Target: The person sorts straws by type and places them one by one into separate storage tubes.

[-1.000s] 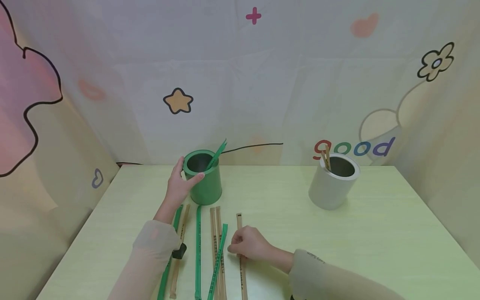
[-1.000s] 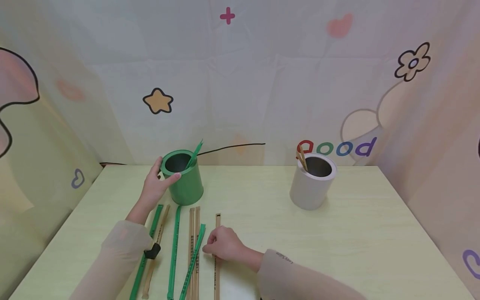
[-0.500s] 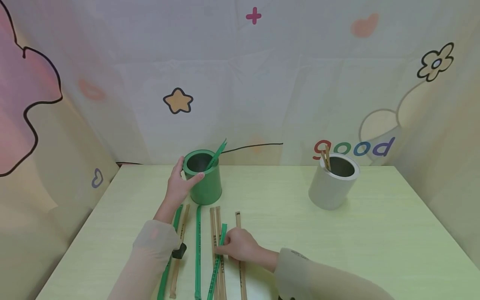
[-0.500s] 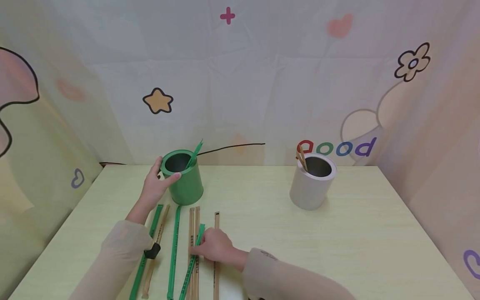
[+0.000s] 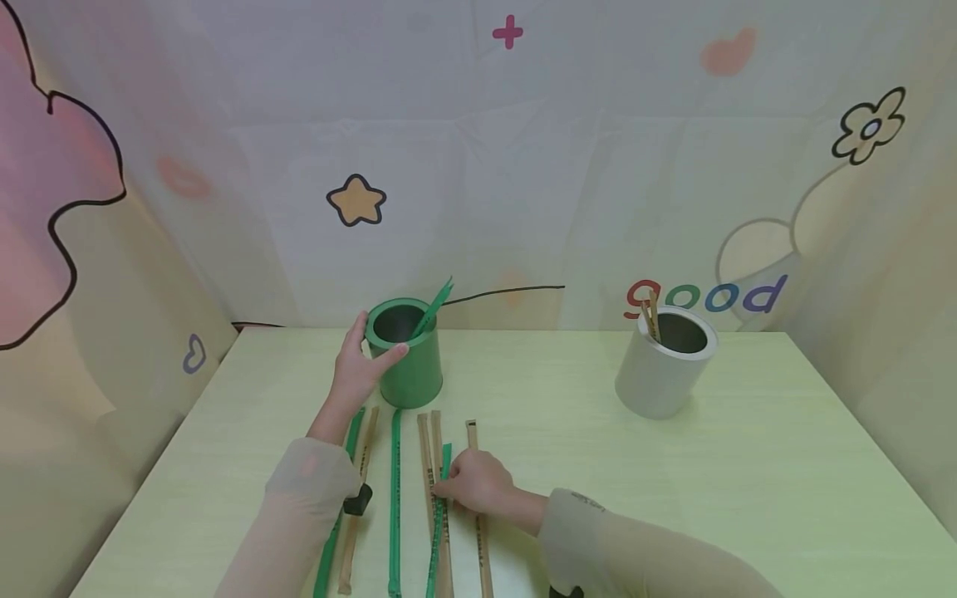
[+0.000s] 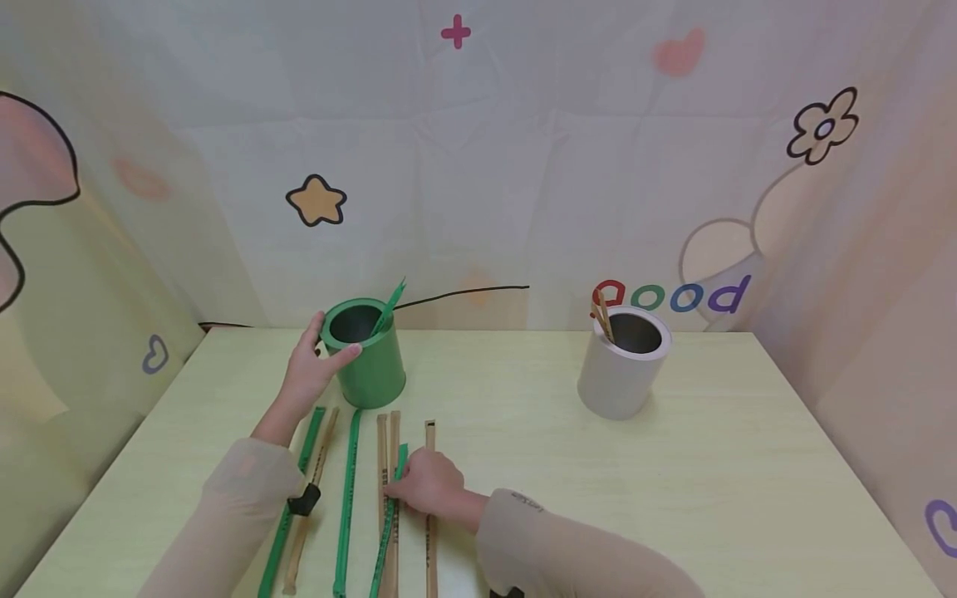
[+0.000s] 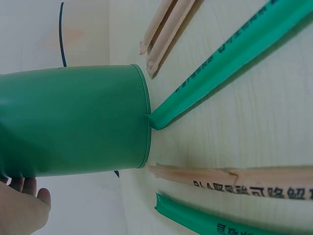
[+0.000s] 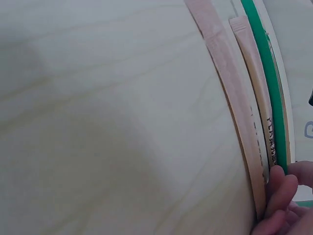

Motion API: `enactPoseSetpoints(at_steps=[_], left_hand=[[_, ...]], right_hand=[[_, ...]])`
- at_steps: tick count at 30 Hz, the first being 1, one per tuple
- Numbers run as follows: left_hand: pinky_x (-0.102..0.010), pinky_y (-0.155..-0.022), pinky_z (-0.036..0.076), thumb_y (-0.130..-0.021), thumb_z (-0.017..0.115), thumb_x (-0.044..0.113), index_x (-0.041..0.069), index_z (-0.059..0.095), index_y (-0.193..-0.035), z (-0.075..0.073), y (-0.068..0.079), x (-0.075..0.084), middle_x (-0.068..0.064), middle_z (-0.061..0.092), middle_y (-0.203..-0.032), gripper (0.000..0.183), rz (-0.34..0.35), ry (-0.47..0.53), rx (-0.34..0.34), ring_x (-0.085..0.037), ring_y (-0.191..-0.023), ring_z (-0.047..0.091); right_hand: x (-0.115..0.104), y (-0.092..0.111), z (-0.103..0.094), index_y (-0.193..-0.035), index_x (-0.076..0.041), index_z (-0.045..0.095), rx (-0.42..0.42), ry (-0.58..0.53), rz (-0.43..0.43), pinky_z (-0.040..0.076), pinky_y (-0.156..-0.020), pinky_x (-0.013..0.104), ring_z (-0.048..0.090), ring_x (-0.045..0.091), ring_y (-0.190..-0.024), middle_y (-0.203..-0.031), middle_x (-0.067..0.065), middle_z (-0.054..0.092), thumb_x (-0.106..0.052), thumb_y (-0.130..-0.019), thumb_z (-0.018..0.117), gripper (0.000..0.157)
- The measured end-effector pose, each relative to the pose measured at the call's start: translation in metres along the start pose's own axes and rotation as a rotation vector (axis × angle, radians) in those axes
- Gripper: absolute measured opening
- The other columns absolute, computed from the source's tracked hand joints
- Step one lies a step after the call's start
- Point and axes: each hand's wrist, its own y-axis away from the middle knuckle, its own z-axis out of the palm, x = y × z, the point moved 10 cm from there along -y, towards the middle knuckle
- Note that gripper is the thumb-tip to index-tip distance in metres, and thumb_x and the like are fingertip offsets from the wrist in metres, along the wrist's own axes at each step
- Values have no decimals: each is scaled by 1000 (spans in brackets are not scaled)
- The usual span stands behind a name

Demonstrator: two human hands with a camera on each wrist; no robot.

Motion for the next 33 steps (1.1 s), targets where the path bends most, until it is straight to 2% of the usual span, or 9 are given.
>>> enactPoseSetpoints(at_steps=[3, 7, 15, 20, 24, 26, 28, 30, 33], left_hand=[[-50, -107, 16, -72, 63, 53, 24, 5, -143, 0, 0, 0, 0, 7, -149, 96, -2, 1, -3, -22, -137, 7], [-50, -107, 16, -73, 63, 53, 24, 5, -143, 0, 0, 1, 1, 6, -149, 96, 1, -3, -6, -22, -137, 6], [-51, -107, 16, -74, 62, 52, 24, 5, -143, 1, 0, 1, 0, 6, -149, 94, -1, -13, -4, -22, -137, 7], [-51, -107, 16, -73, 62, 52, 24, 5, -143, 0, 0, 2, 0, 6, -149, 95, 0, -12, -3, -22, -137, 7], [-51, -107, 16, -73, 62, 53, 24, 4, -143, 0, 0, 3, 0, 6, -149, 95, 1, -11, -3, -23, -137, 7], [-51, -107, 15, -73, 62, 52, 24, 4, -143, 0, 0, 3, 0, 6, -149, 95, 2, -9, -3, -23, -137, 7], [-51, -107, 16, -74, 62, 52, 24, 4, -143, 0, 1, 3, 0, 6, -149, 94, 2, -11, -4, -23, -137, 6], [-51, -107, 16, -74, 62, 51, 24, 4, -143, 0, 1, 3, 0, 6, -149, 94, 2, -12, -5, -23, -137, 6], [-51, -107, 16, -75, 62, 50, 24, 4, -143, 0, 2, 3, -1, 6, -149, 93, 6, -13, -3, -23, -137, 6]], right_hand=[[0, 1, -1, -44, -9, 48, -3, -22, 3, 24, -34, 18, 36, 6, -32, -39, -2, 50, -24, -77, 65, 40], [-1, 2, -3, -47, -5, 54, 2, -49, -8, 27, -34, 19, 37, 6, -33, -43, 2, 55, -19, -77, 63, 35], [2, 1, -6, -52, -4, 60, -7, -170, -18, 38, -36, 21, 41, 8, -34, -44, 2, 53, -14, -76, 63, 26], [-6, 2, -16, -53, -2, 57, -27, -229, -69, 41, -40, 22, 43, 10, -35, -47, 0, 54, -12, -77, 59, 27], [-20, 4, -30, -55, -2, 54, -35, -273, -132, 41, -43, 23, 49, 25, -38, -52, 3, 58, -12, -79, 57, 27], [-27, 6, -38, -57, 0, 54, -37, -296, -154, 38, -42, 23, 53, 34, -43, -54, 6, 59, -13, -80, 57, 27], [-34, 7, -46, -59, 1, 55, -33, -310, -169, 35, -40, 22, 54, 38, -48, -55, 8, 60, -13, -81, 56, 26], [-39, 7, -55, -61, 1, 56, -25, -322, -178, 30, -39, 20, 54, 34, -45, -56, 9, 60, -13, -81, 56, 25], [-48, 6, -71, -65, 0, 59, -4, -348, -194, 34, -40, 21, 52, 21, -41, -58, 10, 61, -13, -81, 56, 21]])
